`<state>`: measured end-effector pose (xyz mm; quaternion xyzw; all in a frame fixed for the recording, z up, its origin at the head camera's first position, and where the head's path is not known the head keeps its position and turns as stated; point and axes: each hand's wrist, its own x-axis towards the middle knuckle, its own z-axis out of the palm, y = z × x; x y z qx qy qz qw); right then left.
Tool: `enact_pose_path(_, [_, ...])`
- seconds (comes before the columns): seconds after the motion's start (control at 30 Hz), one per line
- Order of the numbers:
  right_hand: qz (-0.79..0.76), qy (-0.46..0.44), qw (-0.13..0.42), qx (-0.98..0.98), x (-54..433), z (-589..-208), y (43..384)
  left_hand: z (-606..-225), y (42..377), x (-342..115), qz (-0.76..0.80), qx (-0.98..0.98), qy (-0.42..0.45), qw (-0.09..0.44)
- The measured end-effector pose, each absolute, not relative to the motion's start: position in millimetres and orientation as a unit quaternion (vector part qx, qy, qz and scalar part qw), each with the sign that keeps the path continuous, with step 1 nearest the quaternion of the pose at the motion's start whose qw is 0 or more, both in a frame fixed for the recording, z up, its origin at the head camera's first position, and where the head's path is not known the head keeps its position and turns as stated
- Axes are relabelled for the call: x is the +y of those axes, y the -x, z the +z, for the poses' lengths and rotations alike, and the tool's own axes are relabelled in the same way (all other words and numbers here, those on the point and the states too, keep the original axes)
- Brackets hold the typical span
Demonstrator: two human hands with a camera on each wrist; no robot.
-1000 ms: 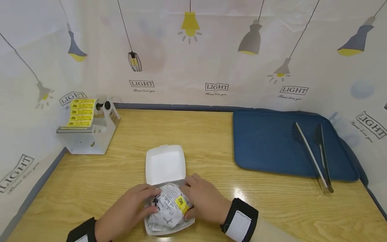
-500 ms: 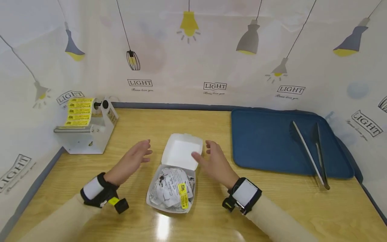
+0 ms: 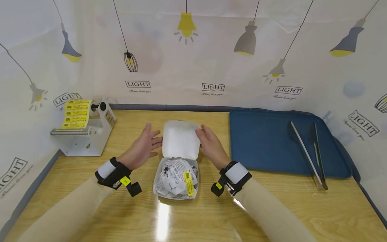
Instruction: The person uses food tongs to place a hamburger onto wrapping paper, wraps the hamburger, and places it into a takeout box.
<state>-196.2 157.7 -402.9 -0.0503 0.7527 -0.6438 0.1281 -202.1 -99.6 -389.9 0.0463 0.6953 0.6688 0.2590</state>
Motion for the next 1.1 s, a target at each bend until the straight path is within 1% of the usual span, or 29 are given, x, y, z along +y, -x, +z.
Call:
enact_pose_path(0.07, [-0.649,0.068,0.097,0.752,161,-399,195,-388,199,-101,0.662,0.707,-0.059,0.242])
enact_pose_path(0.2, [-0.635,0.114,0.053,0.762,168,-394,187,-383,187,-106,0.650,0.723,-0.092,0.214])
enact_pose_path(0.37, [-0.611,0.169,0.014,0.773,175,-397,170,-386,163,-114,0.617,0.753,-0.150,0.173])
enact_pose_path(0.57, [-0.539,0.284,-0.020,0.793,177,-410,147,-398,132,-119,0.573,0.781,-0.207,0.140])
enact_pose_path(0.7, [-0.483,0.313,-0.024,0.817,179,-418,130,-411,116,-119,0.548,0.793,-0.233,0.131])
enact_pose_path(0.8, [-0.463,0.316,-0.009,0.828,182,-424,118,-422,107,-117,0.473,0.834,-0.261,0.113])
enact_pose_path(0.97, [-0.422,0.327,-0.001,0.846,185,-435,104,-436,99,-110,0.326,0.895,-0.299,0.047])
enact_pose_path(1.1, [-0.394,0.339,-0.012,0.854,184,-440,100,-441,97,-107,0.292,0.911,-0.292,0.006])
